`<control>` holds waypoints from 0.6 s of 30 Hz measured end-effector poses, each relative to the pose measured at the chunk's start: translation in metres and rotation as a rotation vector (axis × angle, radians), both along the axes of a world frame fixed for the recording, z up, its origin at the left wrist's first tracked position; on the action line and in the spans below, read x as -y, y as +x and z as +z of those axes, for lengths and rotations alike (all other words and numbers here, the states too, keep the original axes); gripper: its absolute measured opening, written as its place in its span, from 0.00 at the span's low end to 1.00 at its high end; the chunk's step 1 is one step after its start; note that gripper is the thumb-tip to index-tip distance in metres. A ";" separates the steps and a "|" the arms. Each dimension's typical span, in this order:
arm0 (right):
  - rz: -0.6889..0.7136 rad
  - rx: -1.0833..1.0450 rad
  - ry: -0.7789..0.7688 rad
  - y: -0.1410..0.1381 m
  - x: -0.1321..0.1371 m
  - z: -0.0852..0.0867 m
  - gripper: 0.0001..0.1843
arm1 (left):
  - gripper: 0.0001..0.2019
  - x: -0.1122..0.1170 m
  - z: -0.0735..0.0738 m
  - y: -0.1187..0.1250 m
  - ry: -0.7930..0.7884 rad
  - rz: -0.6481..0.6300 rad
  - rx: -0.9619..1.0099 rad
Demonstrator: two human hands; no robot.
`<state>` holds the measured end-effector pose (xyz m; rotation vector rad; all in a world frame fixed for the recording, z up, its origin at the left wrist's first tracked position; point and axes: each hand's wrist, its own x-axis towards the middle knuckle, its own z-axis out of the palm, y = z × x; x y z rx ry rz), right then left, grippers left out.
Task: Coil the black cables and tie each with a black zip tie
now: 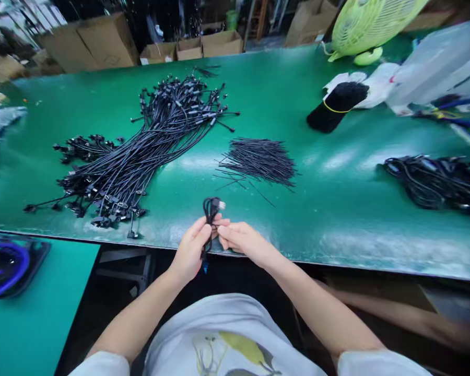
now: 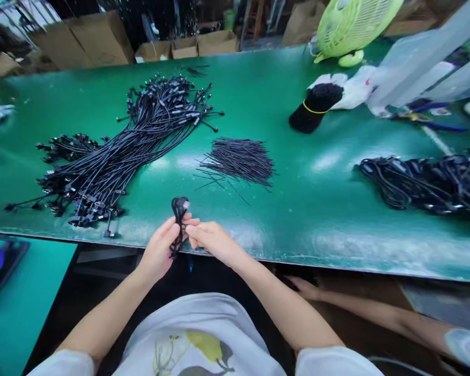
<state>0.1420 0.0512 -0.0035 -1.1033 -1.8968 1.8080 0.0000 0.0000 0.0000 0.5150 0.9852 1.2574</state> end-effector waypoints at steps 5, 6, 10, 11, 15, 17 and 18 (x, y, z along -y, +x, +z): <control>-0.373 -0.030 0.345 0.014 -0.002 0.000 0.15 | 0.16 -0.010 -0.001 0.002 -0.012 0.069 0.045; -0.355 -0.058 0.355 0.011 -0.001 -0.001 0.16 | 0.17 -0.009 -0.004 0.005 -0.037 0.059 0.056; -0.231 -0.073 0.374 -0.006 0.005 -0.004 0.11 | 0.21 -0.005 -0.014 0.016 -0.141 0.032 0.078; -0.232 -0.068 0.382 -0.009 0.006 -0.004 0.11 | 0.21 -0.004 -0.014 0.017 -0.149 0.034 0.090; -0.276 -0.114 0.278 -0.013 0.006 -0.001 0.15 | 0.20 -0.005 -0.010 0.016 -0.113 -0.032 0.178; -0.287 -0.162 0.075 -0.011 0.003 -0.001 0.18 | 0.20 -0.007 -0.007 0.012 -0.110 -0.109 0.216; -0.296 -0.188 -0.015 -0.010 0.001 -0.001 0.19 | 0.19 -0.008 -0.006 0.010 -0.121 -0.139 0.232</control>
